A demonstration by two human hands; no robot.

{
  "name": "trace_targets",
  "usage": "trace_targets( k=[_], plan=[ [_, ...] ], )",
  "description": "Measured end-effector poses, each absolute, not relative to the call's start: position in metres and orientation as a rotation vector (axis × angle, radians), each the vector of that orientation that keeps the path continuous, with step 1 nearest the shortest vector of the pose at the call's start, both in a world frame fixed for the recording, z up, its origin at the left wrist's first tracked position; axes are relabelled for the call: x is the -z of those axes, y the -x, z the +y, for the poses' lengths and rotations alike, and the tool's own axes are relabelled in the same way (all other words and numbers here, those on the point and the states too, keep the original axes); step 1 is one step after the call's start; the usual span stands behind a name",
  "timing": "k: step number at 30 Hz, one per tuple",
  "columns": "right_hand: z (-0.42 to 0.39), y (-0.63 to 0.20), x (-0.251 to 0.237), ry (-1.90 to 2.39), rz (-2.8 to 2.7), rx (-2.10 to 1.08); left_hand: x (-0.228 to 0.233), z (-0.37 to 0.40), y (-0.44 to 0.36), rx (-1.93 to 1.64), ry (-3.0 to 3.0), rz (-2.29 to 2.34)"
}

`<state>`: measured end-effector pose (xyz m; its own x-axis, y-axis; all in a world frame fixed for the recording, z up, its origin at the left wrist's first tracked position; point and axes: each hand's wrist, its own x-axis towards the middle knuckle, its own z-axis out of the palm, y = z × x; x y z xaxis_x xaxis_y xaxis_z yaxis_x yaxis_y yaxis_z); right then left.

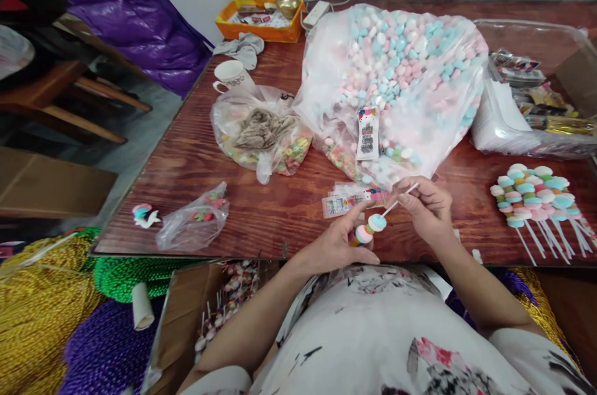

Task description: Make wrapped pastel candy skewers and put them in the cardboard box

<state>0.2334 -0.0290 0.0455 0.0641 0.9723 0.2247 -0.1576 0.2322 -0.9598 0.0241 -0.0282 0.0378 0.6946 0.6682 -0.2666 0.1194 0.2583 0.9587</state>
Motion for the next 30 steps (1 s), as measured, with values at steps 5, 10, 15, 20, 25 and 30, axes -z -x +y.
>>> trace_targets(
  k=[5,10,15,20,25,30],
  plan=[
    [-0.023,-0.236,-0.050,0.825,-1.193,-1.200,-0.028,-0.019,-0.013,-0.210,-1.020,0.585],
    [-0.021,-0.233,-0.046,0.742,-1.251,-1.250,-0.024,-0.016,-0.011,-0.079,-1.014,0.581],
    [-0.024,-0.230,-0.049,0.649,-1.374,-1.195,-0.022,-0.017,-0.017,-0.105,-1.112,0.669],
    [-0.026,-0.225,-0.055,0.820,-1.341,-1.101,-0.023,-0.015,-0.025,-0.366,-1.296,0.737],
    [-0.018,-0.226,-0.050,1.016,-1.048,-0.952,-0.039,-0.007,-0.027,-0.559,-1.759,1.006],
    [-0.022,-0.219,-0.046,1.030,-0.973,-0.824,-0.047,-0.002,-0.035,-0.460,-2.129,1.109]
  ],
)
